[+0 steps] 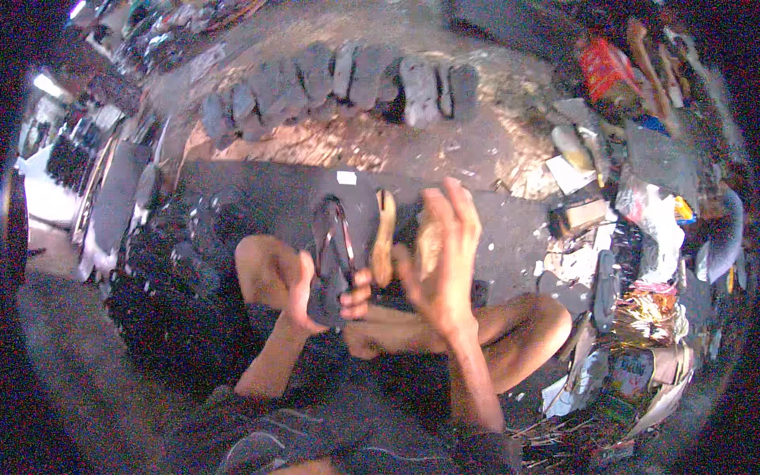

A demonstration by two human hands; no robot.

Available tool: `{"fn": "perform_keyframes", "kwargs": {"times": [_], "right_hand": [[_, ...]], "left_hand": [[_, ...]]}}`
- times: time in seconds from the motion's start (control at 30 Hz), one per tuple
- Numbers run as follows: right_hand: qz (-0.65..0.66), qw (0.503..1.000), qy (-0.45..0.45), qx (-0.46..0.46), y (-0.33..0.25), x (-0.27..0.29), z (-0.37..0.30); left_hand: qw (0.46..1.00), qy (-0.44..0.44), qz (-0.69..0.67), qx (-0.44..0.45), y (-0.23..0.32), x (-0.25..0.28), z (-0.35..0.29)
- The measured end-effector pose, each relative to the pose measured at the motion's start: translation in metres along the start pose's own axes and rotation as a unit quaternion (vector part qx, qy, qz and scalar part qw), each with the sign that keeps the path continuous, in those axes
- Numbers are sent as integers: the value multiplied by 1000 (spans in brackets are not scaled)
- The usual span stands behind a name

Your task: The person sits on the floor and repeatedly rubs the soles of flip-flops with a small black abrasive block, then wipes the soles with a cloth. They handle multiple sandals one at a time, turning them over and cleaning the bottom surfaces.

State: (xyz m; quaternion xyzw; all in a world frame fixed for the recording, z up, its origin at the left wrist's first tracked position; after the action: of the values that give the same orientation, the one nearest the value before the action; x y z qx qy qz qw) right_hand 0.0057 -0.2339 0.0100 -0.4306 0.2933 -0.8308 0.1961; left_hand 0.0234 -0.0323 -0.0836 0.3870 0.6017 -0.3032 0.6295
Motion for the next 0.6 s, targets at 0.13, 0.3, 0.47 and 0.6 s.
{"fn": "perform_keyframes", "kwargs": {"times": [0.13, 0.3, 0.47, 0.6], "right_hand": [[143, 944, -293, -46, 7, -2, 83], [86, 896, -429, 80, 43, -98, 124], [-493, 867, -66, 11, 356, -113, 212], [-525, 849, -46, 49, 420, -178, 239]], "left_hand": [[965, -128, 170, 151, -54, -23, 13], [799, 241, 549, -34, 32, 26, -3], [616, 463, 573, -279, 189, 51, -18], [699, 511, 324, -382, 294, 126, -48]]}}
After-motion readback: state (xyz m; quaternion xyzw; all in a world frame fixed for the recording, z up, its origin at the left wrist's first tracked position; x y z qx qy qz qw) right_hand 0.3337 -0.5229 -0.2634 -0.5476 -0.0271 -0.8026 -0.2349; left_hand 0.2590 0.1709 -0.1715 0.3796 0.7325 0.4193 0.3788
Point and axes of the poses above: each hand's wrist, its own z-axis towards the middle knuckle, its own x-axis out of the back of the hand, y = z × x, the point moved 4 cm from there along z, towards the middle knuckle, and after that the axes turned 5 degrees about -x, right-handed, at the moved point
